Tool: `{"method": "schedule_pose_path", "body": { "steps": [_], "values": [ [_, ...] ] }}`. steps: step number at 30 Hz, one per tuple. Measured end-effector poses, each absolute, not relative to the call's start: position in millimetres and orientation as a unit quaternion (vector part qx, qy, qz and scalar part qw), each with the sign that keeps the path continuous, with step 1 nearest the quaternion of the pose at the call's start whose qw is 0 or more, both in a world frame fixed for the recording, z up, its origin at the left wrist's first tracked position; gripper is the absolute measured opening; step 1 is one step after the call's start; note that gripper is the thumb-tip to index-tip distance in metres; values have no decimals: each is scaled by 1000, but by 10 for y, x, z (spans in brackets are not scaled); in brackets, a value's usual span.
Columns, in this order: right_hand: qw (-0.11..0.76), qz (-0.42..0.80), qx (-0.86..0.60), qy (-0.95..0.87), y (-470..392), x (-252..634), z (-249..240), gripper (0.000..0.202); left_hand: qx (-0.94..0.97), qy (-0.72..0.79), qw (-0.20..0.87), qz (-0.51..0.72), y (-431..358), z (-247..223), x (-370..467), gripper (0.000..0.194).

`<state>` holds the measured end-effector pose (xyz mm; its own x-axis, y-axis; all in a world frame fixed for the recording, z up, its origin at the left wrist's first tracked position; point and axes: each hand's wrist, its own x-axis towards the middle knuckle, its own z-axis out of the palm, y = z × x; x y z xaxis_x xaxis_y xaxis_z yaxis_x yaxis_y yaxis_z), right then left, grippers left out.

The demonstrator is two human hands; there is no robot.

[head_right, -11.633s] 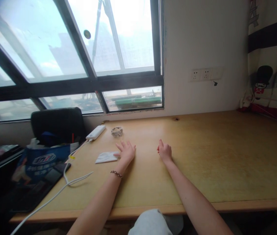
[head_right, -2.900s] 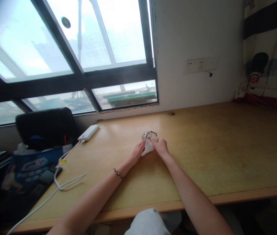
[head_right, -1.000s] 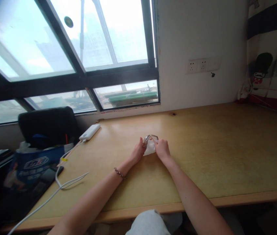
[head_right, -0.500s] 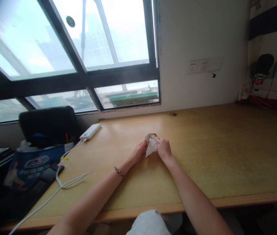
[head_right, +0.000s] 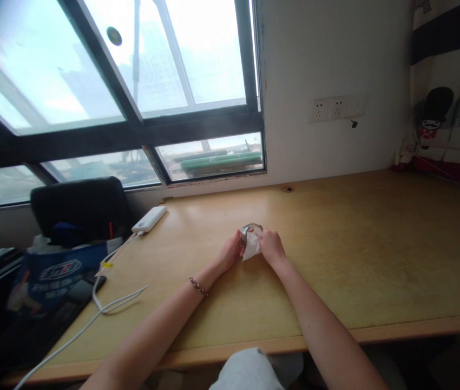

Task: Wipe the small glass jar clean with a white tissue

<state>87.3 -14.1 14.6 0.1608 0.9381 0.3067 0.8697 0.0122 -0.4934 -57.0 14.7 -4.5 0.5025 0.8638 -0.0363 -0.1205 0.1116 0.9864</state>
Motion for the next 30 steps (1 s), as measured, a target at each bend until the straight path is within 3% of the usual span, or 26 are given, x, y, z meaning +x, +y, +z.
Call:
{"method": "schedule_pose_path", "body": {
  "steps": [5, 8, 11, 14, 20, 23, 26, 30],
  "values": [
    [315, 60, -731, -603, -158, 843, 164, 46, 572, 293, 677, 358, 108, -32, -563, 48],
    [345, 136, -726, -579, -167, 826, 172, 57, 570, 279, 682, 363, 78, -1, -591, 45],
    [360, 195, -714, -569, -163, 827, 171, 51, 548, 281, 696, 369, 64, 28, -607, 47],
    [376, 137, -710, -579, -169, 834, 185, 36, 544, 283, 692, 380, 61, 49, -599, 47],
    [321, 6, -719, -616, -289, 811, 270, 38, 544, 310, 681, 380, 79, 29, -580, 54],
    [342, 1, -703, -624, -298, 809, 289, 36, 534, 315, 684, 385, 99, -2, -584, 58],
    [390, 78, -687, -608, -233, 823, 257, 33, 531, 316, 676, 402, 112, -21, -591, 60],
    [405, 314, -662, -547, -152, 830, 175, 28, 543, 325, 663, 400, 113, -24, -602, 66]
  ]
}}
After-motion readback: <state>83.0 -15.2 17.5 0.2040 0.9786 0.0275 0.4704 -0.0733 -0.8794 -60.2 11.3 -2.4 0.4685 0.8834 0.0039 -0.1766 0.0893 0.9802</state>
